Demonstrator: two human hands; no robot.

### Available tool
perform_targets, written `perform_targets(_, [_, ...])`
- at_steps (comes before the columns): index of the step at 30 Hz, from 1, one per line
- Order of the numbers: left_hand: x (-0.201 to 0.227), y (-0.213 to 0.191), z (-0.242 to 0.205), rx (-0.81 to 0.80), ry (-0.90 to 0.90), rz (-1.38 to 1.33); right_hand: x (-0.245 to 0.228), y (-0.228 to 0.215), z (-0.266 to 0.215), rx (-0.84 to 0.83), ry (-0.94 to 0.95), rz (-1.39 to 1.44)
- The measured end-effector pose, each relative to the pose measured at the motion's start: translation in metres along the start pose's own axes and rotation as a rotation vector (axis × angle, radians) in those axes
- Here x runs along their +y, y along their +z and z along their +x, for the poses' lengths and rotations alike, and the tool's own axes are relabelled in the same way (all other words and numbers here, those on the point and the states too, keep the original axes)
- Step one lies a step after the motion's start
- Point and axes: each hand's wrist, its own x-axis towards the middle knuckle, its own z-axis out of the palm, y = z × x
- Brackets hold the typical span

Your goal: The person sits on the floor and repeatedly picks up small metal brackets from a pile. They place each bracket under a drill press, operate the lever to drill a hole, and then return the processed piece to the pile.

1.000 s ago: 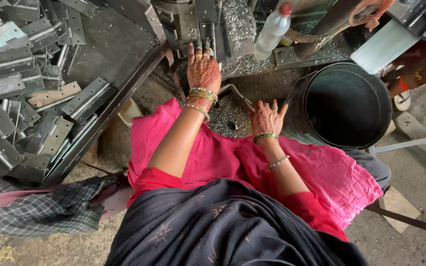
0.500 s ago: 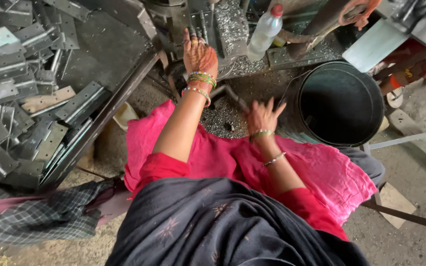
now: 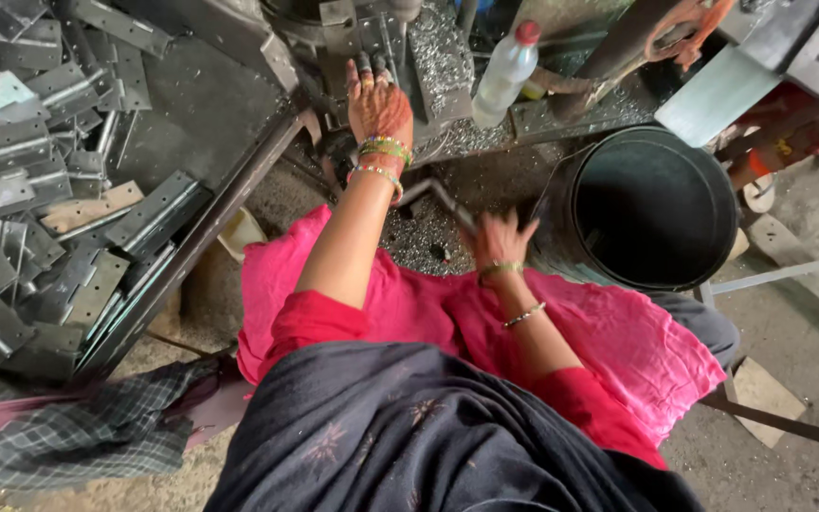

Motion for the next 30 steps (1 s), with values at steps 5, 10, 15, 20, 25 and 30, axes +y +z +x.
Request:
perform_targets(5, [-0.009,-0.026,-0.003,-0.249,-0.008,-0.082,-0.006,0.017,0.009,-0.222,0.131,0.186])
perform_targets(10, [-0.021,-0.030,0.031,-0.223,0.012,0.114,-0.008,-0.029,0.012,-0.073,0.040,-0.094])
perform_targets(15, [-0.027,-0.002,0.049,-0.193,-0.009,0.078,0.003,0.007,0.000,0.041,-0.029,-0.006])
perform_targets(20, [-0.023,0.025,0.051,-0.139,-0.121,-0.112,0.018,0.062,0.013,-0.148,0.047,0.137])
perform_targets(25, [-0.040,-0.025,0.005,-0.126,-0.123,-0.287,0.014,0.039,0.005,-0.131,0.075,0.052])
perform_targets(30, [-0.121,-0.090,-0.095,0.185,-0.281,-0.515,0.008,-0.034,0.006,0.105,-0.098,-0.192])
